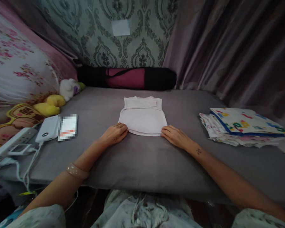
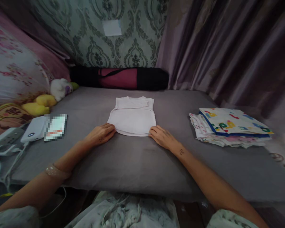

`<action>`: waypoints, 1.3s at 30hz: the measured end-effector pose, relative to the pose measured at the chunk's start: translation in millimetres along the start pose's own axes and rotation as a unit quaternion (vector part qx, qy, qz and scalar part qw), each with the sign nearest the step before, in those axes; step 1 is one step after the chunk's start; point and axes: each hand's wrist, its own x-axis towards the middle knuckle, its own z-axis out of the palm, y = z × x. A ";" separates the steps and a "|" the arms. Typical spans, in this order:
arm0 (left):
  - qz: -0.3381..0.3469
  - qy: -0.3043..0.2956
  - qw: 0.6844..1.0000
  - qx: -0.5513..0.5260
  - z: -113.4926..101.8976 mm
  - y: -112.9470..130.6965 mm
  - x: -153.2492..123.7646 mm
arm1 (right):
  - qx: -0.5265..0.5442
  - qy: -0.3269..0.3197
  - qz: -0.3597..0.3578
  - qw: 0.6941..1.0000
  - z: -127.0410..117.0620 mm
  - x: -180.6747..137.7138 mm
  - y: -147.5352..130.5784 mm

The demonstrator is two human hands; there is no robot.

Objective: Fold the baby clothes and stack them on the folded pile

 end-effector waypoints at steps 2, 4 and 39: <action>-0.054 0.000 0.998 0.016 4.3 1.9 6.1 | -0.014 -0.014 0.026 0.999 0.1 4.3 -1.0; -0.100 0.006 0.995 0.011 8.6 0.4 12.7 | -0.006 -0.008 0.060 0.998 1.1 9.3 2.0; -0.369 0.186 0.898 -0.152 11.7 -105.3 143.0 | 0.211 0.174 0.440 0.855 24.0 136.8 125.2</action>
